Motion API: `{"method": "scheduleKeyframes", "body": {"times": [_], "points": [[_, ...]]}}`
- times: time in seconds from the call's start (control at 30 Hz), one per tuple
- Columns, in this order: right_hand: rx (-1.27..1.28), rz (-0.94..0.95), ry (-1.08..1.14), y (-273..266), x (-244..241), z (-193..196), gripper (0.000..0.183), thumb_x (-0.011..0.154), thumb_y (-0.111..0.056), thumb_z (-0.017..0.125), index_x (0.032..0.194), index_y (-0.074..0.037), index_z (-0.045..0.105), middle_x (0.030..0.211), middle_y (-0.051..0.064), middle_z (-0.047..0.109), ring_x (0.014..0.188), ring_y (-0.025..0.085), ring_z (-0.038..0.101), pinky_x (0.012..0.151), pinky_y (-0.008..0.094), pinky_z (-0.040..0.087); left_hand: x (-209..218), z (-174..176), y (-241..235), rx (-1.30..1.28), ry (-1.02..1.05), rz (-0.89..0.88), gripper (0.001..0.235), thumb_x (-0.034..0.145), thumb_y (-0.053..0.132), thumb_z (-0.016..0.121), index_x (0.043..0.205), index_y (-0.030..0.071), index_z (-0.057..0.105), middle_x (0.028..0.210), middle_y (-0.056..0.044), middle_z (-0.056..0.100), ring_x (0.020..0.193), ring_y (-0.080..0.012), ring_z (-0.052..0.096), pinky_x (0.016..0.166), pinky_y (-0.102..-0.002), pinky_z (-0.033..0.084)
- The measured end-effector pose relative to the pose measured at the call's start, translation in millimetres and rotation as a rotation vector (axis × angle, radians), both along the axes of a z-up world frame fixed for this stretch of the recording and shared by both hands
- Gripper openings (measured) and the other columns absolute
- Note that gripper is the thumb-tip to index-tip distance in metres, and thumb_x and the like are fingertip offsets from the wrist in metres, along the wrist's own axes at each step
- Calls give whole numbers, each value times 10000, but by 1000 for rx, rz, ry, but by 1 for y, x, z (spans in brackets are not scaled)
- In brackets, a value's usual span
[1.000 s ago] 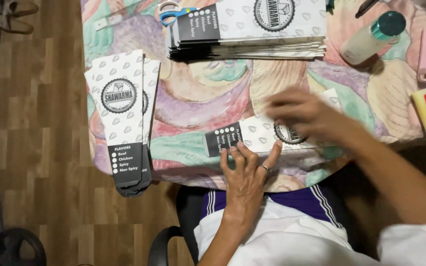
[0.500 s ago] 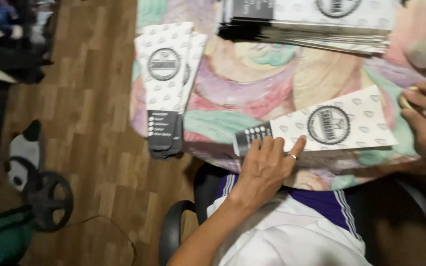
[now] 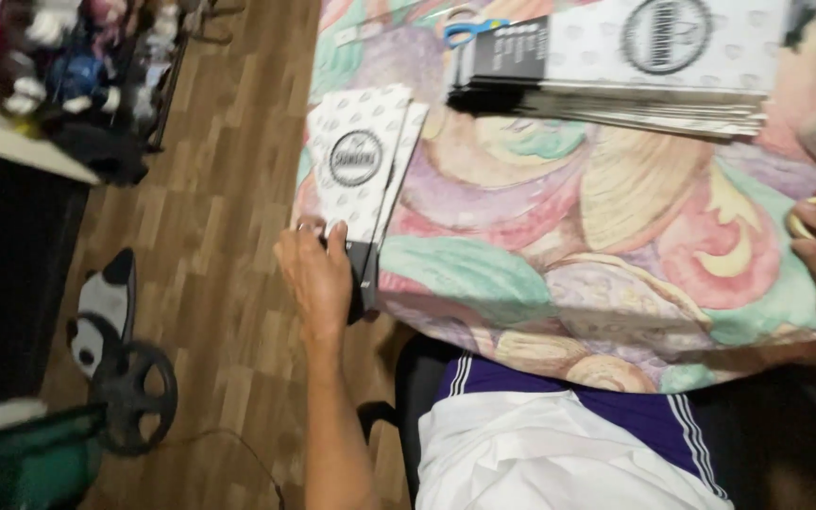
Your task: Folding and stacking paper food wrappers on a table at a steady pace.
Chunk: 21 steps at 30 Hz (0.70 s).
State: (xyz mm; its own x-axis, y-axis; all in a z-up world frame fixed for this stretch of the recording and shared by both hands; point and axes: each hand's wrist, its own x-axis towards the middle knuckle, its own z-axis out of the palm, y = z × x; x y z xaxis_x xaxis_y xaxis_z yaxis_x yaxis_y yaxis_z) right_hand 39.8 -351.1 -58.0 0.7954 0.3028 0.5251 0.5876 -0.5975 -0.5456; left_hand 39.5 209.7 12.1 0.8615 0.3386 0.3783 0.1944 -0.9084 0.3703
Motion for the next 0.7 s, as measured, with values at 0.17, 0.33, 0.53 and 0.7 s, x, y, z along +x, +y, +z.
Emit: {"method": "scheduleKeyframes", "body": {"times": [0.17,0.33,0.53,0.7], "points": [[-156,-261,-60,13,-8,35,251,1044,100,809,1285,44,764,1365,259,725,1231,389,670,1145,479,480,8,6,-10,61,182,36,743,840,693,694,1180,34,739,1227,-204,614,1075,-476,538,983,-575,379],[-71,-192,-71,18,-3,45,262,982,5,745,1240,-18,709,1301,195,693,1190,350,653,1073,454,484,16,32,-30,280,233,-82,1183,645,646,784,1505,-112,487,1519,-202,542,1037,-538,622,888,-601,461],[-57,-221,-56,23,-5,57,336,952,12,750,1279,12,674,1321,218,666,1182,354,640,1053,459,505,27,71,-61,-135,590,254,1180,661,397,792,1656,100,230,1372,-372,433,1199,-582,516,996,-633,422],[-73,-299,-143,17,-4,45,309,943,9,789,1233,34,685,1378,267,612,1202,412,624,1049,500,504,22,41,-33,-7,637,201,1149,669,536,749,1548,-84,346,1296,-422,505,1160,-581,540,961,-615,468]]}}
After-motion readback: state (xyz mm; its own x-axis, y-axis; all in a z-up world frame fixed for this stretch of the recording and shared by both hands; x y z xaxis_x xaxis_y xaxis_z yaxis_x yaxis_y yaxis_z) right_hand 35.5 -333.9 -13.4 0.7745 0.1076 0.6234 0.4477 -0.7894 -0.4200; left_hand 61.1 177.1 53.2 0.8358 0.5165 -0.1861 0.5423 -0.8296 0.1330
